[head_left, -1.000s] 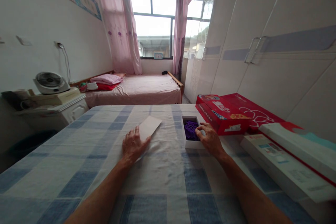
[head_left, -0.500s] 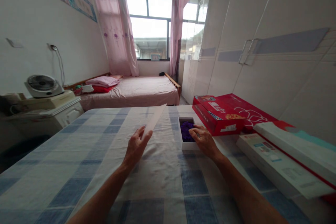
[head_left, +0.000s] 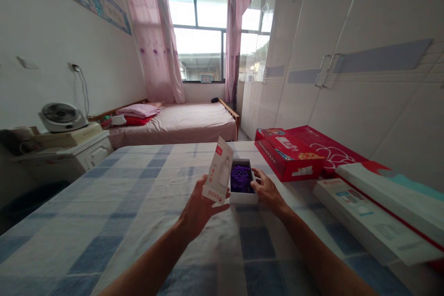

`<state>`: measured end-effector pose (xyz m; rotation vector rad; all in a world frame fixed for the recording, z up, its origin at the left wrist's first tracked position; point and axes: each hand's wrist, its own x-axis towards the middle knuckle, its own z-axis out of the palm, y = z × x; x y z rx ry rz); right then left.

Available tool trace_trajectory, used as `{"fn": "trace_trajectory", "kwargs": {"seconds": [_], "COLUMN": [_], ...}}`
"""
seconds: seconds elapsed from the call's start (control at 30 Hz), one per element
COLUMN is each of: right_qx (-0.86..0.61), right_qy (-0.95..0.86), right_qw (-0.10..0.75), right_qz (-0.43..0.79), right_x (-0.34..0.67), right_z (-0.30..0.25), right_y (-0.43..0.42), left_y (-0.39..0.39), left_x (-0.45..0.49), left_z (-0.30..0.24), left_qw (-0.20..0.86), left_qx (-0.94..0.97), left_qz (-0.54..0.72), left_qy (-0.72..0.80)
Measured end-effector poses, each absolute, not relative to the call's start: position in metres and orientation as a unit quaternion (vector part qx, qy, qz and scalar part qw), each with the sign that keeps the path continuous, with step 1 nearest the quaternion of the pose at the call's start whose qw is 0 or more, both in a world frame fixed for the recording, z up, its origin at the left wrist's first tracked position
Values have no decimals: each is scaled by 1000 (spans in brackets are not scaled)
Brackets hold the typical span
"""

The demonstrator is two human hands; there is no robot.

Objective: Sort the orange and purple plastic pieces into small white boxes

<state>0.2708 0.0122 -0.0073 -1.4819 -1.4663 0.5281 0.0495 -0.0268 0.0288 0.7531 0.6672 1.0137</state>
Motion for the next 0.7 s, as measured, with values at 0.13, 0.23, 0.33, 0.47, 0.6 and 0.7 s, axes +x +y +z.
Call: {"fn": "trace_trajectory", "kwargs": {"seconds": [0.13, 0.23, 0.33, 0.47, 0.6, 0.7], "right_qx": [-593, -525, -449, -416, -434, -488], "right_qy": [-591, -593, -565, -502, -499, -548], "right_qw": [516, 552, 562, 605, 614, 565], "right_qz": [182, 260, 404, 456, 430, 377], "right_x": [260, 251, 244, 248, 265, 274], "right_z": [15, 30, 37, 32, 25, 17], "right_y": [0, -10, -16, -11, 0, 7], "left_y": [-31, -34, -34, -22, -3, 3], "left_x": [54, 62, 75, 86, 84, 84], "left_z": [41, 50, 53, 47, 33, 19], "left_qw": [788, 814, 835, 761, 537, 474], "left_qx": [339, 345, 359, 453, 538, 537], "left_qz": [441, 414, 373, 357, 479, 531], "left_qy": [265, 219, 188, 297, 438, 453]}}
